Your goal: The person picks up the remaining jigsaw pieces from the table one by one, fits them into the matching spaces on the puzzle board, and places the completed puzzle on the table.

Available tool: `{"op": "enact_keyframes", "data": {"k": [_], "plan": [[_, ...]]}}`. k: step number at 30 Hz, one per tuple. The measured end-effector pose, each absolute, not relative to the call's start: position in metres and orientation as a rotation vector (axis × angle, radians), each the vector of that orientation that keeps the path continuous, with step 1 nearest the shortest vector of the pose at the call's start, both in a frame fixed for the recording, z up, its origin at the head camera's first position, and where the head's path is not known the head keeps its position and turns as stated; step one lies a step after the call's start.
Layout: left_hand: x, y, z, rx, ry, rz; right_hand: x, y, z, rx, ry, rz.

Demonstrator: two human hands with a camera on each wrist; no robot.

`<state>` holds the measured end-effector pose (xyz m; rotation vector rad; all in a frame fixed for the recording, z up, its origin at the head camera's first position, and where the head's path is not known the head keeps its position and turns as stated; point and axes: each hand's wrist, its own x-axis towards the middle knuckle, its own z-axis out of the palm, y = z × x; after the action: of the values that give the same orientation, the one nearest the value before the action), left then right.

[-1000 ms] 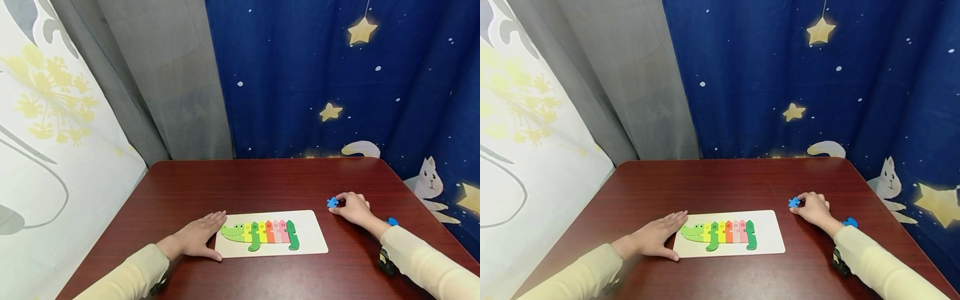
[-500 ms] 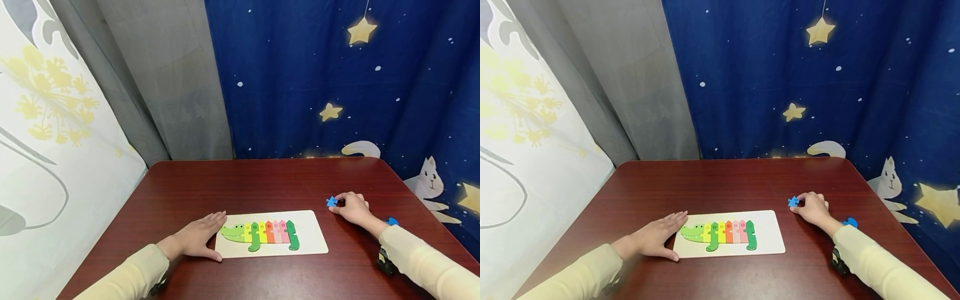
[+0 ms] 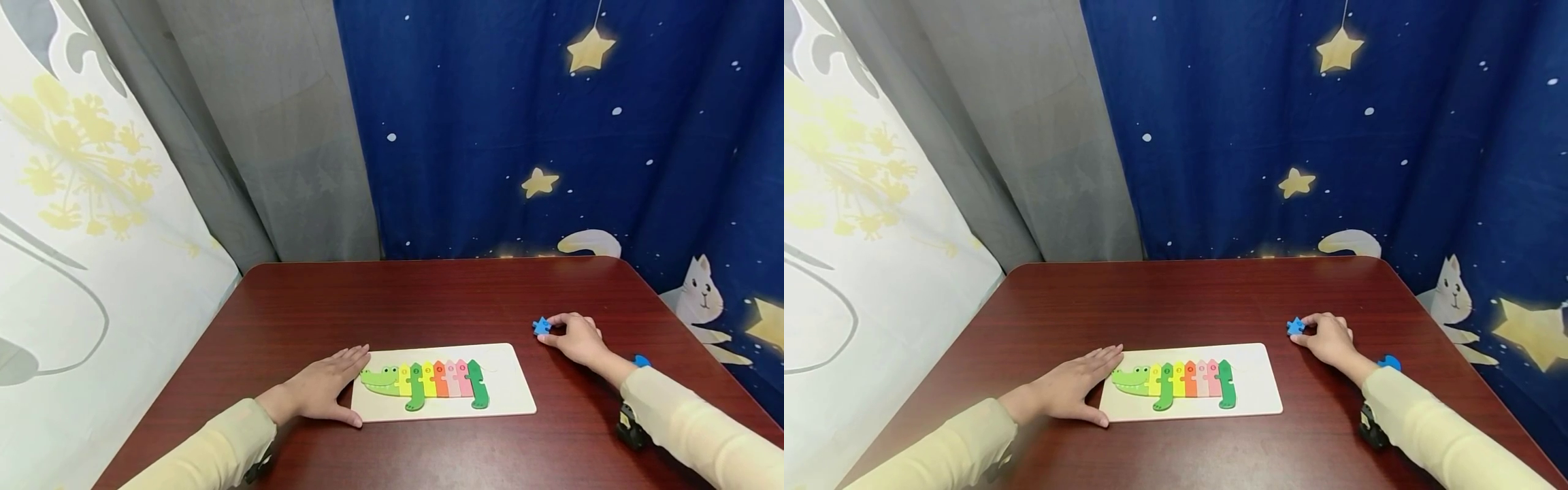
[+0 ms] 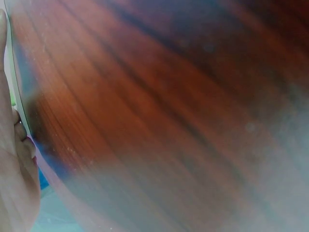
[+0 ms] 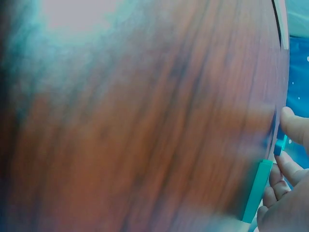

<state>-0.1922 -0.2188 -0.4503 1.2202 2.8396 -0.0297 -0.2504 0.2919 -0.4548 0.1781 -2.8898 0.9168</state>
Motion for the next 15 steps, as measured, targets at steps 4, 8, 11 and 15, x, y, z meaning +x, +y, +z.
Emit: {"op": "enact_keyframes", "data": {"k": [4,8,11,15], "plan": [[-0.1918,-0.2188,-0.4496,1.222,2.841,-0.032,-0.2512,0.2924,-0.4552,0.178,-2.868,0.942],[-0.1912,-0.2187,-0.4485,1.220,2.838,-0.028,-0.2512,0.2922,-0.4545,0.180,-2.852,0.958],[-0.1906,-0.2188,-0.4474,1.216,2.836,-0.032,-0.2498,0.2915,-0.4519,0.179,-2.842,0.966],[-0.1900,-0.2186,-0.4462,1.214,2.835,-0.036,-0.2466,0.2896,-0.4472,0.187,-2.826,0.976]]}}
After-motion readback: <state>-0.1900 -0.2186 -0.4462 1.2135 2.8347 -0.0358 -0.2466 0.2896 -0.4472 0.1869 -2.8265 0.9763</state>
